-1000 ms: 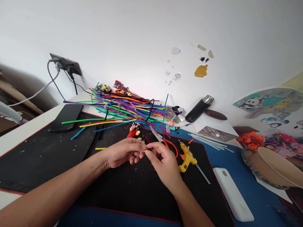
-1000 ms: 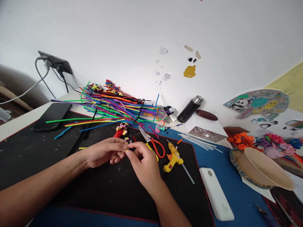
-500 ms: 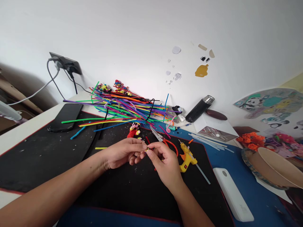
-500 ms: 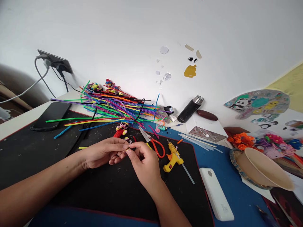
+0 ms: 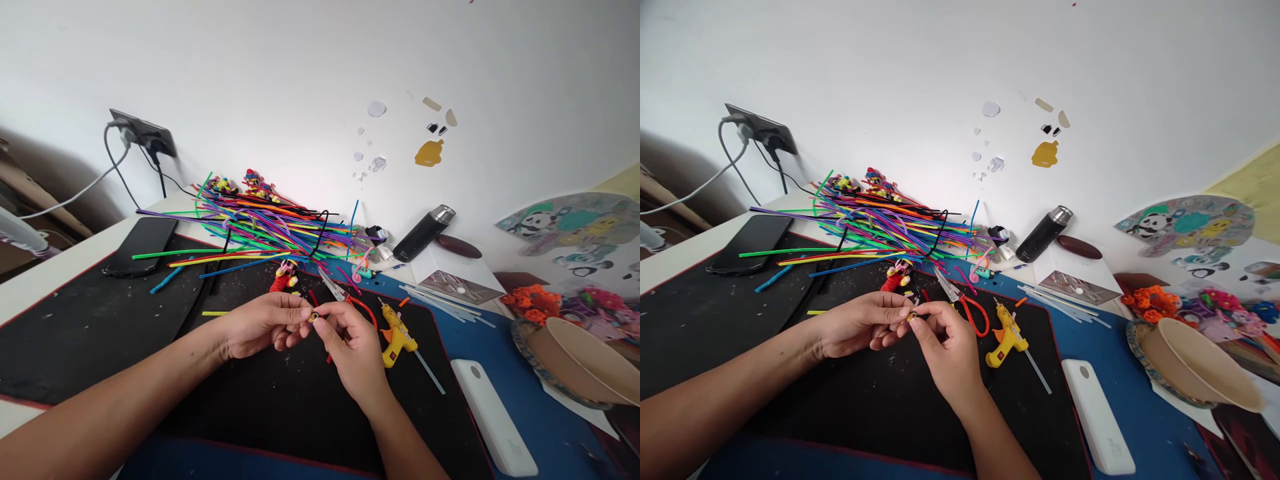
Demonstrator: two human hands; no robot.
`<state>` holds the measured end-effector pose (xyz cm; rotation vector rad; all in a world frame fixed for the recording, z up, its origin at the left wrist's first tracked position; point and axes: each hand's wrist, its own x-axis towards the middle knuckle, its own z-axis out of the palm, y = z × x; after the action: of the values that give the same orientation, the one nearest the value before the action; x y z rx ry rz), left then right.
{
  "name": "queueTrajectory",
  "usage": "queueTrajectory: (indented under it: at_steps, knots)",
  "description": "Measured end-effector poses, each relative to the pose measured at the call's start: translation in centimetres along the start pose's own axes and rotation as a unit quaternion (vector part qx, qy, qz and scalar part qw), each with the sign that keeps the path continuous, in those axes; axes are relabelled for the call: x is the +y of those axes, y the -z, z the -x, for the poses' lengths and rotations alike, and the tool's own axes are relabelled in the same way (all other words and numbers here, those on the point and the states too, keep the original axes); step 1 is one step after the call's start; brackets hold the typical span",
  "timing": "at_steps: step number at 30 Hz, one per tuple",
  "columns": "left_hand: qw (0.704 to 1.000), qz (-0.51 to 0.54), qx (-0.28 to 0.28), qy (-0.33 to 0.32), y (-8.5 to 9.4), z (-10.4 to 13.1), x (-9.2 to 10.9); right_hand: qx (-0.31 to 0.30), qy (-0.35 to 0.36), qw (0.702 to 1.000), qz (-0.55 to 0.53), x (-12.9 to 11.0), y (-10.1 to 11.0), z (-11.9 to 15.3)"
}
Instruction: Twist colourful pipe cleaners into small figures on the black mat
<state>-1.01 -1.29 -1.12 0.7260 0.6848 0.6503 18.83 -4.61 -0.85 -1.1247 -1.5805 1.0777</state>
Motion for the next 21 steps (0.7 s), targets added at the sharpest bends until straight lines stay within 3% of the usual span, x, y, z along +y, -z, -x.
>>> queueTrajectory:
  at_steps: [21]
  knots:
    - [1.0,-0.001,-0.016,-0.017,0.21,-0.2,-0.07,0.015,0.001,1.0,-0.001,0.63,-0.35,-0.03]
